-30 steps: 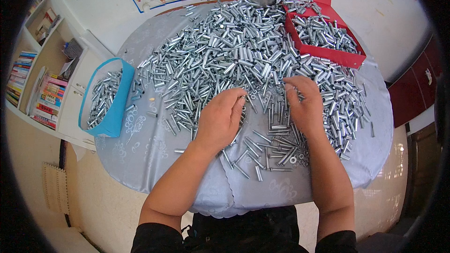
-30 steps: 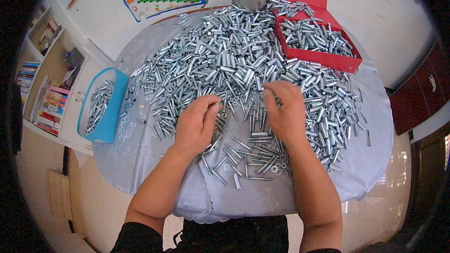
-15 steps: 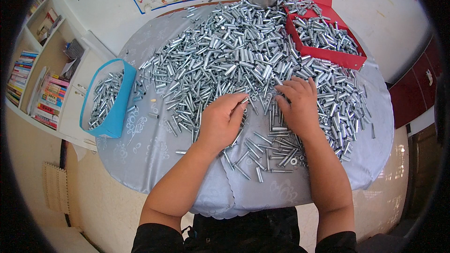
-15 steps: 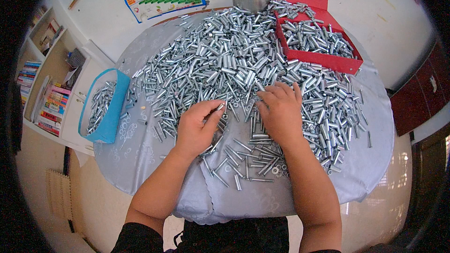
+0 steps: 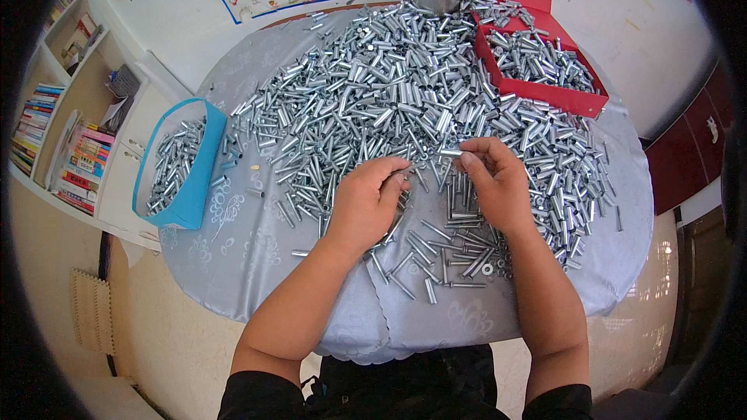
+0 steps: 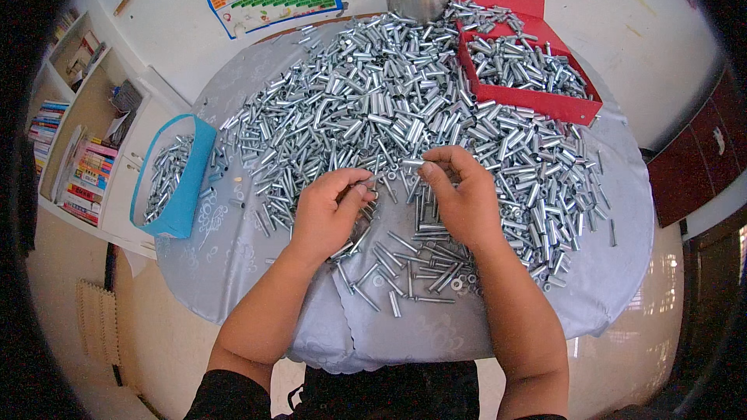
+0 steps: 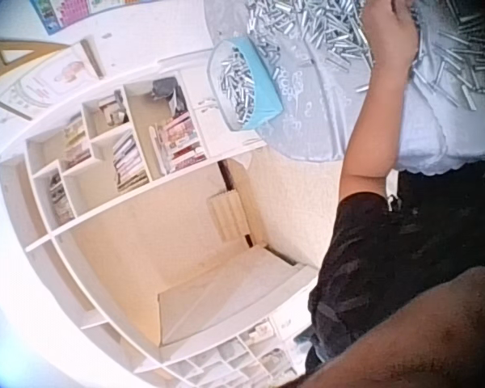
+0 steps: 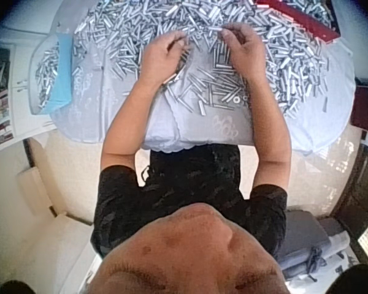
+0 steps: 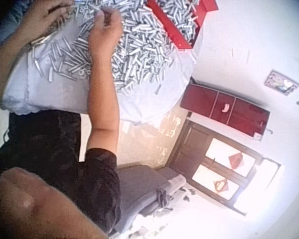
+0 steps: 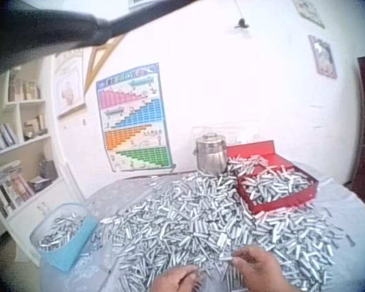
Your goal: The person repeatedly picks up small metal sleeves and cylindrical pins from a large pile on a table. They insert the pins into the sleeves by hand and place the assembled units into a red box. The task involves continuous manual assembly of these fastener components.
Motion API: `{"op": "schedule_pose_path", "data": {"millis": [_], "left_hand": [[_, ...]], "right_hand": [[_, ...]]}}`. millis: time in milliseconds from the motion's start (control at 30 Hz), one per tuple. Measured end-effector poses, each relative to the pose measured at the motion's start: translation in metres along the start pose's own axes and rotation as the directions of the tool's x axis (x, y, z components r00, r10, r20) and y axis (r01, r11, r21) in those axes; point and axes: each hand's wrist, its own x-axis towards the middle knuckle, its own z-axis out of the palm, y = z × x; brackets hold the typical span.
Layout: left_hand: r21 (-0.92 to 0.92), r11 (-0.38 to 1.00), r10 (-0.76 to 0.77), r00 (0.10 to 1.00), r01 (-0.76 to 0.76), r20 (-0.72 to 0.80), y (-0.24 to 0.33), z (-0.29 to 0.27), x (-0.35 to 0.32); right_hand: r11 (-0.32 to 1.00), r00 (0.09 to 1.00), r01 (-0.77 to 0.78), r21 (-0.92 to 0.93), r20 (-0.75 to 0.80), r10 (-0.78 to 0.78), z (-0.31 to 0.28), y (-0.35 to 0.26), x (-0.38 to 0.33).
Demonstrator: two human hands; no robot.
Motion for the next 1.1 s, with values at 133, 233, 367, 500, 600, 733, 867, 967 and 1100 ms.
{"op": "schedule_pose_path", "data": {"millis": [133, 233, 367, 500, 600, 733, 867, 967, 1100], "left_hand": [[0.126, 0.986, 0.11, 0.994, -0.109, -0.003, 0.0016, -0.005, 0.0021], [0.096, 0.99, 0.106, 0.994, -0.103, -0.027, -0.0001, -0.0039, 0.0014], [0.125, 0.984, 0.132, 0.991, -0.129, -0.02, 0.0036, -0.0052, 0.0025], [0.114, 0.985, 0.132, 0.991, -0.129, -0.014, 0.0027, -0.0052, 0.0024], [0.12, 0.985, 0.13, 0.991, -0.128, -0.011, 0.0039, -0.0055, 0.0023], [0.132, 0.982, 0.135, 0.991, -0.132, -0.011, 0.0033, -0.0052, 0.002], [0.164, 0.975, 0.146, 0.989, -0.149, 0.026, 0.0015, -0.005, 0.0024], [0.119, 0.988, 0.101, 0.995, -0.101, 0.012, -0.003, -0.0025, 0.001], [-0.039, 0.999, -0.009, 0.996, 0.012, 0.084, 0.0021, 0.0007, -0.0004]], "right_hand": [[0.995, 0.999, -0.024, 0.1, 0.047, 0.02, 0.0004, -0.0015, -0.0011], [0.993, 0.996, -0.03, 0.118, 0.083, 0.021, 0.0015, -0.0026, -0.0029], [0.995, 0.992, -0.034, 0.091, 0.121, 0.022, 0.0022, 0.0, -0.0046], [0.995, 0.994, -0.011, 0.101, 0.113, 0.0, 0.0046, 0.002, -0.0054], [0.991, 0.994, -0.021, 0.129, 0.111, 0.007, 0.0051, 0.0024, -0.0054], [0.993, 0.989, -0.036, 0.115, 0.148, 0.018, 0.0036, 0.0011, -0.0057], [0.997, 0.986, -0.024, 0.067, 0.169, 0.013, 0.0045, 0.0035, -0.0064], [0.993, 0.989, -0.038, 0.114, 0.15, 0.021, 0.0066, -0.0012, -0.0065], [0.975, 0.989, -0.092, 0.202, 0.136, 0.065, 0.0061, -0.0035, -0.0065]]}}
